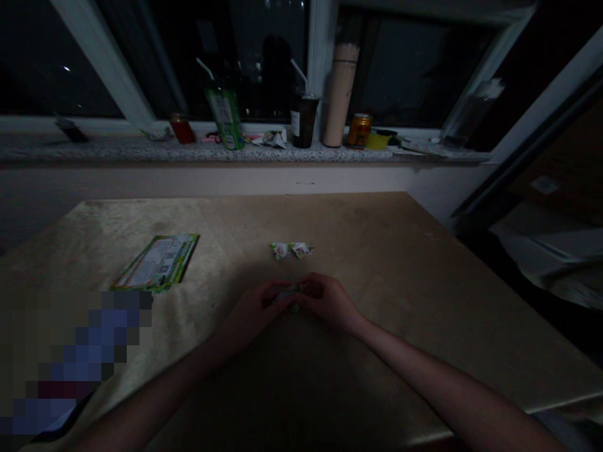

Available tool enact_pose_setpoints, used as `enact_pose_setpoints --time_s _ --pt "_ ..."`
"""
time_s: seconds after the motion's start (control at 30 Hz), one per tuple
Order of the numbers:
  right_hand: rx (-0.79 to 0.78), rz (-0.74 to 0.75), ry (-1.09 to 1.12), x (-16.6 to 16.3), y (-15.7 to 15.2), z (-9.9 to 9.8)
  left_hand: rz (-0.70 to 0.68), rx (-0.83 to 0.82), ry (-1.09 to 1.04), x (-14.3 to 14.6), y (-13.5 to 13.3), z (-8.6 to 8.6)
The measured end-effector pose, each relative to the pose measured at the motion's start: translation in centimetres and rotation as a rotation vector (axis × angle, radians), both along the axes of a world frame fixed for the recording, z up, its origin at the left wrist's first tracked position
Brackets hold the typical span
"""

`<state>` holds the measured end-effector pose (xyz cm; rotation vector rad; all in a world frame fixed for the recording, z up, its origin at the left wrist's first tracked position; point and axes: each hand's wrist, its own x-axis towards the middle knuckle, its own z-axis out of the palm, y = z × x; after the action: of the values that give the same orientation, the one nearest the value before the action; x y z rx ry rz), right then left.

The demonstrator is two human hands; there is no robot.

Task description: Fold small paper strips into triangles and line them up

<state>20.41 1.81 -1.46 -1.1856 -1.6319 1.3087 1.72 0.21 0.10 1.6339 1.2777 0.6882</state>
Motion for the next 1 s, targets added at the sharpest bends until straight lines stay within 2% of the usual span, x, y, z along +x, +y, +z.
enact_pose_setpoints --time_s 0.13,0.37,0.5,0.63,0.8,0.93,1.0 --pt "-0.021 0.023 0.081 -0.3 -0.3 -0.1 0.061 0.036 0.026 0.2 -0.3 -0.2" --pt "0.091 -0.02 -0.045 -0.7 -0.9 -0.1 0.017 0.141 0.035 0.9 -0.9 0.3" --pt "0.107 -0.005 -0.056 -0.6 -0.9 -0.5 0.069 0.137 0.045 0.8 -0.9 0.3" --pt "0.004 0.019 0.06 -0.5 -0.6 -0.5 0.072 0.079 0.058 0.5 -0.5 0.3" --pt "-0.198 0.039 0.189 -0.4 -0.1 0.2 0.072 -0.075 -0.099 -0.1 0.4 0.0" --pt "-0.289 0.094 0.299 -0.4 0.0 0.3 -0.038 -0.192 -0.228 -0.6 0.8 0.0" --pt "-0.341 0.098 0.353 -0.4 -0.1 0.3 -0.095 -0.208 -0.226 -0.7 0.9 0.0"
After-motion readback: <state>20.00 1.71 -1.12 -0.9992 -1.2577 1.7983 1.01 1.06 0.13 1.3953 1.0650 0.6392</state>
